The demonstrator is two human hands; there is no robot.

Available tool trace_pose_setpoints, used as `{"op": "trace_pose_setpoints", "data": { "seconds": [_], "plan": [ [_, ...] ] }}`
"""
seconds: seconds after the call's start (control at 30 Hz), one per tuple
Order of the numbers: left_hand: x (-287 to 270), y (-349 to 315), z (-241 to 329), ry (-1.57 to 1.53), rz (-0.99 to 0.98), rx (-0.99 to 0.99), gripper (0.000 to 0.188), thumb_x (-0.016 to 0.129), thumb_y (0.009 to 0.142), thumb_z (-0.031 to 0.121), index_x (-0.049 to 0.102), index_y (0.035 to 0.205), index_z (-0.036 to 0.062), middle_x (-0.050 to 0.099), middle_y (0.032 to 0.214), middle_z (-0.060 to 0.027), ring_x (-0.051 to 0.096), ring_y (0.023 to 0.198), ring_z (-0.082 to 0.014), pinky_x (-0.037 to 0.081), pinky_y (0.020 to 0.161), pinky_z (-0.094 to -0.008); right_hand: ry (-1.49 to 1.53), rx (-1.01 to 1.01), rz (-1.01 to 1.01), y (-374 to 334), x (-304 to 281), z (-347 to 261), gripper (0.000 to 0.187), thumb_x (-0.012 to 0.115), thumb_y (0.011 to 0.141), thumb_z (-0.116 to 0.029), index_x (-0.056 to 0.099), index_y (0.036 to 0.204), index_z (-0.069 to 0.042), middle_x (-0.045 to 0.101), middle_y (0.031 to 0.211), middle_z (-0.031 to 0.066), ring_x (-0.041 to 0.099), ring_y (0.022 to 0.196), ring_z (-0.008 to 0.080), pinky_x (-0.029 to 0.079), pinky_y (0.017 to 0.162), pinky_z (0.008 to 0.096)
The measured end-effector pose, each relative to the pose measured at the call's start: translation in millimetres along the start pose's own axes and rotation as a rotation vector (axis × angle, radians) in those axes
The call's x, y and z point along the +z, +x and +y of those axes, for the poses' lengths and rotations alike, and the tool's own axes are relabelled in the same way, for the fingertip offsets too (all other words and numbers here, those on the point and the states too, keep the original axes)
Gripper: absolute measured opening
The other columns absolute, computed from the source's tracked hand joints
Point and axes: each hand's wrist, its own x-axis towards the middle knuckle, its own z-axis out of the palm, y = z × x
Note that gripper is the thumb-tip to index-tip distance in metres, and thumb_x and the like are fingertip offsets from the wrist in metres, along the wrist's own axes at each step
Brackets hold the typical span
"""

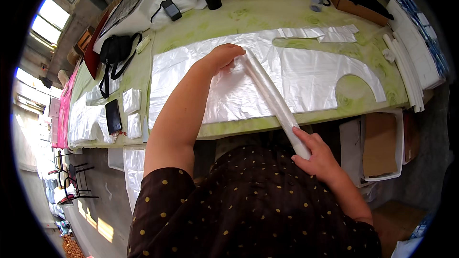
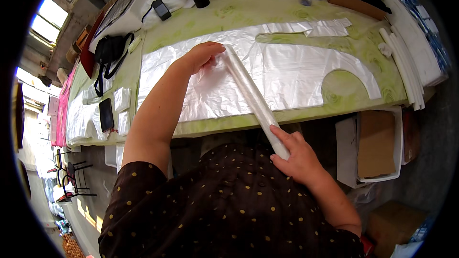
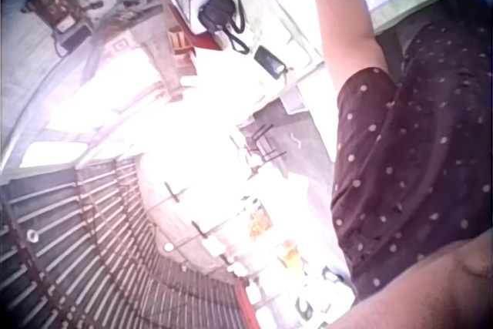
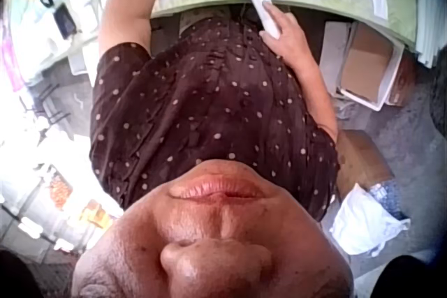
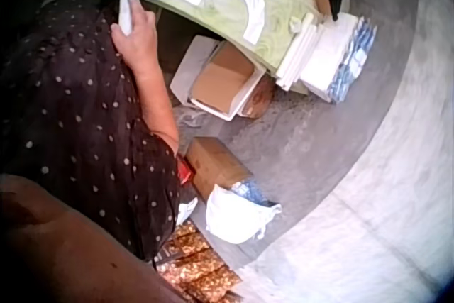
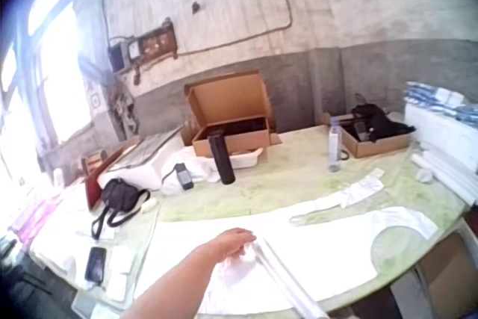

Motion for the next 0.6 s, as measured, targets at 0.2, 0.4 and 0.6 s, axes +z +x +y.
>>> {"op": "trace_pose_setpoints", "data": {
  "seconds": [0.2, 0.4, 0.6],
  "plan": [
    [4.5, 21.1, 0.5, 0.207, -0.037, 0.008, 0.016, 0.066, 0.088, 0.018, 0.07, 0.097, 0.0058, 0.058, 0.078, -0.0025, 0.049, 0.063, -0.0132, 0.041, 0.056, -0.0306, -0.024, -0.025, 0.035, 4.7, 3.7, 2.8, 0.092, 0.077, 0.082, -0.024, 0.03, 0.161, -0.017, 0.058, 0.121, 0.0224, 0.061, 0.107, 0.0397, 0.05, 0.095, 0.0428],
    [15.9, 14.6, -11.0, 0.303, 0.131, 0.078, 0.023, 0.065, 0.087, 0.025, 0.072, 0.1, 0.007, 0.066, 0.085, -0.005, 0.059, 0.07, -0.0166, 0.05, 0.064, -0.035, -0.037, 0.281, -0.189, -33.0, -31.2, -16.4, 0.099, 0.078, 0.082, -0.019, 0.021, 0.162, -0.012, 0.058, 0.135, 0.0301, 0.062, 0.118, 0.0441, 0.051, 0.099, 0.046],
    [21.7, 1.2, -6.7, 0.46, 0.199, 0.097, 0.03, 0.064, 0.086, 0.031, 0.073, 0.103, 0.0081, 0.072, 0.094, -0.0092, 0.067, 0.08, -0.0227, 0.055, 0.074, -0.0384, -0.015, 0.402, -0.244, -137.4, -60.5, 27.8, 0.088, 0.076, 0.08, -0.005, 0.032, 0.157, -0.01, 0.063, 0.132, 0.0218, 0.065, 0.118, 0.0354, 0.053, 0.098, 0.0418]
  ]
}}
